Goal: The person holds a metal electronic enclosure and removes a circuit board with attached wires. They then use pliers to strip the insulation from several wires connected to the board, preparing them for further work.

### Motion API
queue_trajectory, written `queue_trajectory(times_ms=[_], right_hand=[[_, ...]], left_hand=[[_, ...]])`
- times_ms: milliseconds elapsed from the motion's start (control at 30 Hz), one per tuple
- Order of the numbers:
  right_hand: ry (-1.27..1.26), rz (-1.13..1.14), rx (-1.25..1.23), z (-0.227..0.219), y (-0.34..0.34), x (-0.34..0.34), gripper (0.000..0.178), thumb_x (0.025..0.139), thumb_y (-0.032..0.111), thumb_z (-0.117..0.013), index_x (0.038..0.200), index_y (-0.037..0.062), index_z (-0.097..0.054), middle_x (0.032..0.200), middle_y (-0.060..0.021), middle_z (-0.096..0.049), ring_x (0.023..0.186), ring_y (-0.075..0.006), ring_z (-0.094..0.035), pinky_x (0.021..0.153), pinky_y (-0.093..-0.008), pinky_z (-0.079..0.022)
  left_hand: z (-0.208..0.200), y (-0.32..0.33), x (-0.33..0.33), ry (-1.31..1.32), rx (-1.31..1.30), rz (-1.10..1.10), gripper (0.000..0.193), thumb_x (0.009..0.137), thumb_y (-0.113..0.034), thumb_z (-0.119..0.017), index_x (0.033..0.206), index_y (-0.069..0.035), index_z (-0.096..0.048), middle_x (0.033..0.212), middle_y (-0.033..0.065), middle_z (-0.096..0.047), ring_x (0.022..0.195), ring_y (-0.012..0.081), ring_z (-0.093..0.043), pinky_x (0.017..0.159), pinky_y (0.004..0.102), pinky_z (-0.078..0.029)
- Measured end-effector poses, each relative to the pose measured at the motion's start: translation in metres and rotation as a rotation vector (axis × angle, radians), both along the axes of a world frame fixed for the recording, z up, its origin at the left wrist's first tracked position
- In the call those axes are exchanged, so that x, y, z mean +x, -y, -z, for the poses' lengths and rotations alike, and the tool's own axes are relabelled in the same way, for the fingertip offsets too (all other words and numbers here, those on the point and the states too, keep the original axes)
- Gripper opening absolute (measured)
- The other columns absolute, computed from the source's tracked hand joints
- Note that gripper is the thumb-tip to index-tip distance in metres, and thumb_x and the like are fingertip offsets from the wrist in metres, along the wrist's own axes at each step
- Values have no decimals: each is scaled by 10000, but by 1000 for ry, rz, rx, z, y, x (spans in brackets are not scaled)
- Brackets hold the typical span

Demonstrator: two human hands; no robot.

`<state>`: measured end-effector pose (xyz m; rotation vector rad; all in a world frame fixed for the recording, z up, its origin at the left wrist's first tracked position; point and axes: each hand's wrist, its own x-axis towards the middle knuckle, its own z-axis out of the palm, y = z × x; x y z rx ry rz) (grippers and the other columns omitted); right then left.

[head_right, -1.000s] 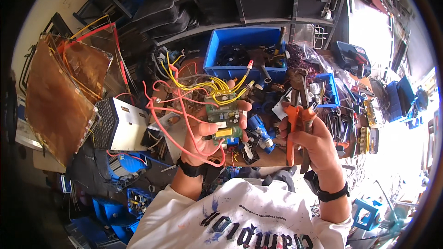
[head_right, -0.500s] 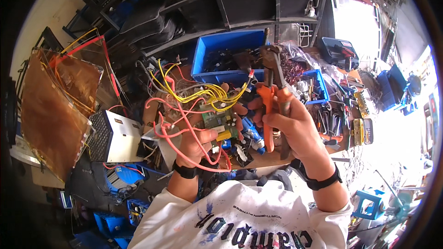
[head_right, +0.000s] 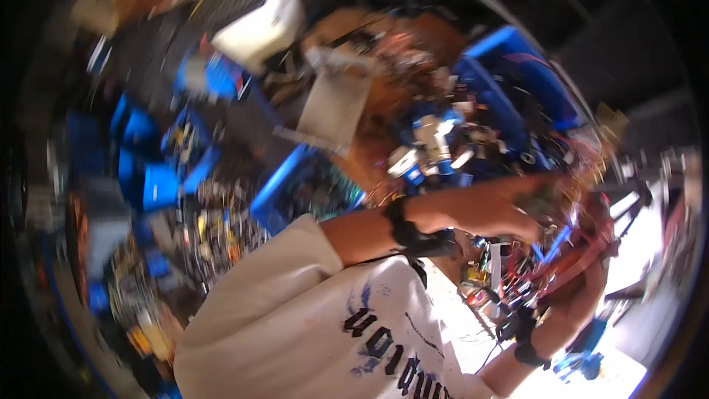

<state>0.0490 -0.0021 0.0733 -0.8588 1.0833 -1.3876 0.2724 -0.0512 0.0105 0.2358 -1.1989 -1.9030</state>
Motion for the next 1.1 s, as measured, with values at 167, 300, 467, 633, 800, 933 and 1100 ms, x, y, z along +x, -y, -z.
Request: queue_trajectory(times_ms=[167,300,467,633,800,933,1100], right_hand=[[-158,-127,282,17,28,-40,555,879,60,-592,1396,45,-390,1351,-147,-492,1150,-266,-555,948,-373,-492],[-190,-241,209,37,46,-6,554,882,63,-592,1397,44,-388,1341,-145,-498,1138,-262,-555,944,-371,-491],[-213,-305,193,43,42,15,553,885,66,-592,1397,44,-386,1329,-144,-505,1124,-258,-556,939,-368,-489],[-225,-354,185,47,36,20,551,888,70,-592,1398,43,-384,1316,-142,-513,1109,-254,-556,934,-366,-488],[-243,-389,180,48,33,20,550,891,73,-592,1398,43,-381,1304,-141,-520,1094,-249,-557,929,-363,-486],[-247,-419,176,49,35,21,549,894,76,-592,1399,42,-379,1295,-140,-526,1083,-246,-558,925,-361,-485],[-262,-464,172,48,46,24,548,897,79,-592,1399,42,-377,1282,-138,-534,1068,-242,-558,920,-358,-484]], left_hand=[[29,-17,14,-121,3,-173,633,754,-83,-628,1357,-95,-438,885,33,-602,785,126,-561,657,296,-481],[48,-26,25,-186,86,-259,552,751,-110,-630,1282,-81,-481,882,53,-609,788,141,-572,683,307,-493],[59,-41,41,-310,151,-395,568,734,-90,-640,1277,-44,-478,946,70,-605,840,144,-560,719,310,-487],[70,-57,39,-268,168,-457,590,743,-87,-640,1303,-43,-461,976,69,-608,900,155,-547,774,312,-469],[77,-75,33,-299,211,-486,568,764,-93,-627,1307,-61,-462,980,47,-617,879,131,-543,758,289,-464],[86,-77,22,-355,209,-500,558,774,-92,-615,1308,-60,-456,966,36,-619,848,124,-548,723,288,-468],[85,-75,17,-323,234,-510,577,760,-89,-608,1313,-57,-447,952,46,-622,797,123,-564,668,300,-477]])
